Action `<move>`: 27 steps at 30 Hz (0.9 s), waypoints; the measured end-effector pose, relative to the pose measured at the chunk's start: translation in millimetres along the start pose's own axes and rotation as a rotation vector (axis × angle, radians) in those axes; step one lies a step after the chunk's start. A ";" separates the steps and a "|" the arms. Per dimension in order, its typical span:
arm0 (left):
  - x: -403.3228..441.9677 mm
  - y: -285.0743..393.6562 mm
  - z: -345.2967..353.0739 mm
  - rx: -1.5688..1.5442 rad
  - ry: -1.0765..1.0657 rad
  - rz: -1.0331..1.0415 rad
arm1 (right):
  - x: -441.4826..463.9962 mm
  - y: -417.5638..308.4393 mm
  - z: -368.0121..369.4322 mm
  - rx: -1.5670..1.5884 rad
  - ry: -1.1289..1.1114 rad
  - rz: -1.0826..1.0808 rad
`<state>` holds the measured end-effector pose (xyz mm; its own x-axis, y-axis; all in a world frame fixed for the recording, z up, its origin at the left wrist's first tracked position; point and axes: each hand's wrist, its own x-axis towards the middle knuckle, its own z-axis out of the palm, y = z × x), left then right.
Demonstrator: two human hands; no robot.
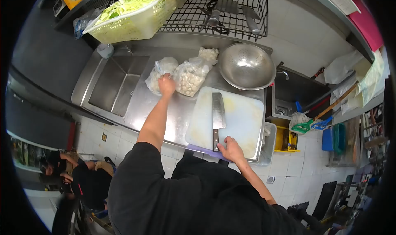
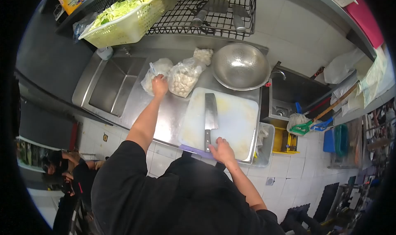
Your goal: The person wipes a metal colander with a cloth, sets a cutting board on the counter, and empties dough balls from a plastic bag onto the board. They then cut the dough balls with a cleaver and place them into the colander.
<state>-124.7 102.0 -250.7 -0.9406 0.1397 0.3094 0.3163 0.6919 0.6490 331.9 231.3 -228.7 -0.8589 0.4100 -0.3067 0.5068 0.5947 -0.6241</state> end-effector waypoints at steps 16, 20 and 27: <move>86.7 -96.6 -38.3 0.372 -0.492 0.549 | 38.2 -74.5 37.0 -0.167 0.069 0.526; 90.4 -89.0 -20.9 0.346 -0.636 0.651 | 40.1 -72.5 44.2 -0.182 0.142 0.489; 91.8 -83.2 -11.4 0.679 -0.739 0.722 | 41.7 -69.0 42.9 -0.105 0.151 0.456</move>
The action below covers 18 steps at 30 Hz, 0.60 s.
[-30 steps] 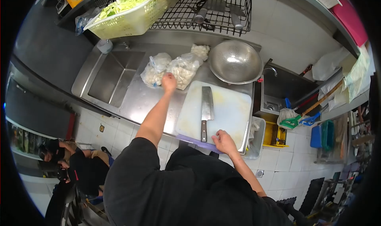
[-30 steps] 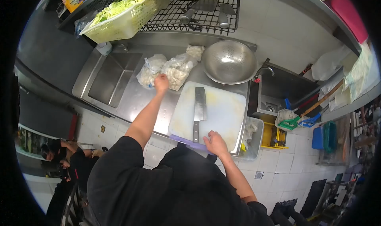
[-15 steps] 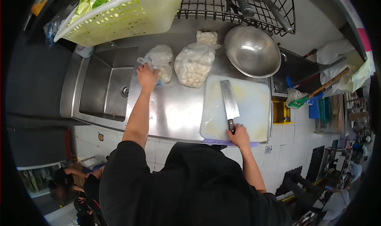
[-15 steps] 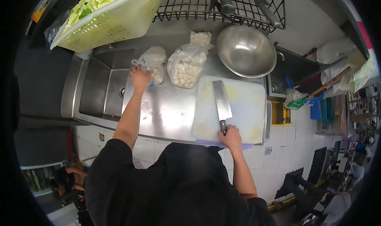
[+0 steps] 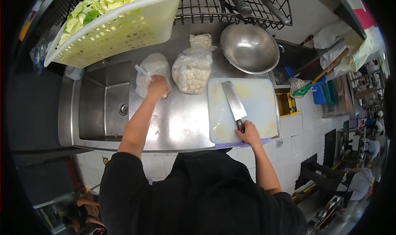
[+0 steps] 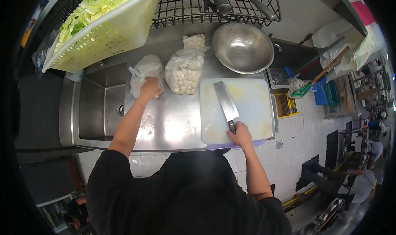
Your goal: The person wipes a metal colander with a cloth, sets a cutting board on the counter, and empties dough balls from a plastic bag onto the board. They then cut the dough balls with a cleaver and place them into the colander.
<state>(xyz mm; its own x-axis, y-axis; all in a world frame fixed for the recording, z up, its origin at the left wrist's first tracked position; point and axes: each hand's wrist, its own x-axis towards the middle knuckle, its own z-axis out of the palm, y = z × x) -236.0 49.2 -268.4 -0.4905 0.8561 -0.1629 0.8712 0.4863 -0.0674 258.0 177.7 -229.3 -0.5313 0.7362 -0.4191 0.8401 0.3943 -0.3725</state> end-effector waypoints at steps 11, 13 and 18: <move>-19.9 26.5 -49.8 -0.119 -0.481 -0.024 | 0.4 7.3 8.1 0.047 0.098 -0.041; -28.8 33.7 12.9 0.034 -0.178 -0.066 | 0.6 12.2 13.4 0.032 0.109 -0.065; -61.8 38.5 41.0 0.156 0.225 -0.116 | -4.0 1.2 2.1 0.022 0.011 -0.022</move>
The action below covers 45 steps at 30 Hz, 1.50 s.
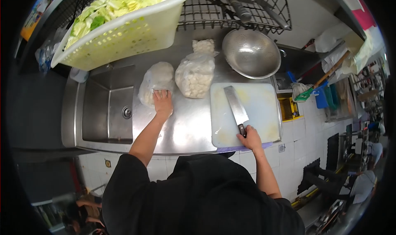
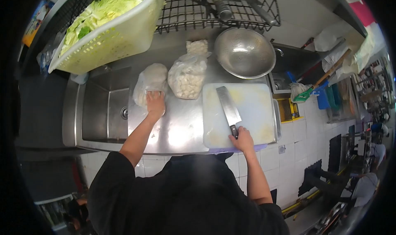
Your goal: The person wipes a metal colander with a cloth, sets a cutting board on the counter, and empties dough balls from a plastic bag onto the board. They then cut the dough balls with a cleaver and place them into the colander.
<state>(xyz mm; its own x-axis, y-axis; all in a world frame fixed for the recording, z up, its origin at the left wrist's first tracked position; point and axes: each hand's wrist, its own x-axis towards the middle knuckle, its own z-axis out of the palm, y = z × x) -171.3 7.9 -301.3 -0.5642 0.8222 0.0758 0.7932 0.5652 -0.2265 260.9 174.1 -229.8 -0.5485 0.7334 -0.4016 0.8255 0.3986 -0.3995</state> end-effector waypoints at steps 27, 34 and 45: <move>-99.8 -17.4 -60.6 -1.697 0.017 -0.493 | 37.1 26.0 -80.7 -0.082 0.086 -0.034; -83.8 -28.4 -127.3 -1.772 -0.187 -0.520 | 25.4 -83.3 -93.9 -0.461 -0.049 -0.554; -90.0 -51.2 -136.4 -1.976 -0.512 -0.251 | 43.2 -164.2 -53.4 -0.378 -0.167 -0.698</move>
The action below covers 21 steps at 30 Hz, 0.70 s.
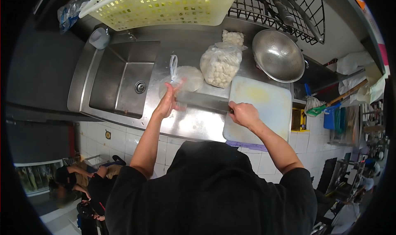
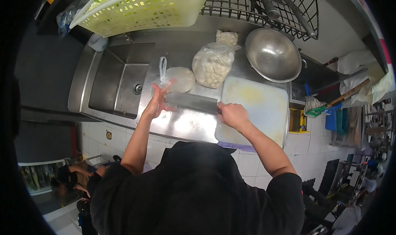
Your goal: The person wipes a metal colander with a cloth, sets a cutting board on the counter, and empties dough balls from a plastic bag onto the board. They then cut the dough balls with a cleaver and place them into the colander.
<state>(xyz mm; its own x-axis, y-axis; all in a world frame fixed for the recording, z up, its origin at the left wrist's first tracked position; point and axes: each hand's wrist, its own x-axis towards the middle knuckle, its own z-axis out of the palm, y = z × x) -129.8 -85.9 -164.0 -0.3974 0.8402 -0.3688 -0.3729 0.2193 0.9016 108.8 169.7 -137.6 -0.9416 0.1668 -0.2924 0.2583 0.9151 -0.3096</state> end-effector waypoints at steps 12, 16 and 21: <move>-1.5 6.2 9.4 0.022 0.038 -0.052 | -3.7 9.2 -5.9 -0.021 -0.030 0.121; -0.8 -5.4 5.0 0.117 0.105 0.017 | 13.9 2.6 -1.1 -0.024 -0.019 0.227; -4.3 0.8 12.6 0.063 0.129 0.054 | 2.9 10.7 1.2 0.034 0.028 0.431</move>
<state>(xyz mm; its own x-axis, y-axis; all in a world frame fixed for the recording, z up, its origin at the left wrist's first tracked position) -117.8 -83.1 -158.9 -0.5217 0.7818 -0.3415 -0.2965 0.2092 0.9318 109.1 179.6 -142.8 -0.7517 0.5412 -0.3770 0.6355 0.7472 -0.1944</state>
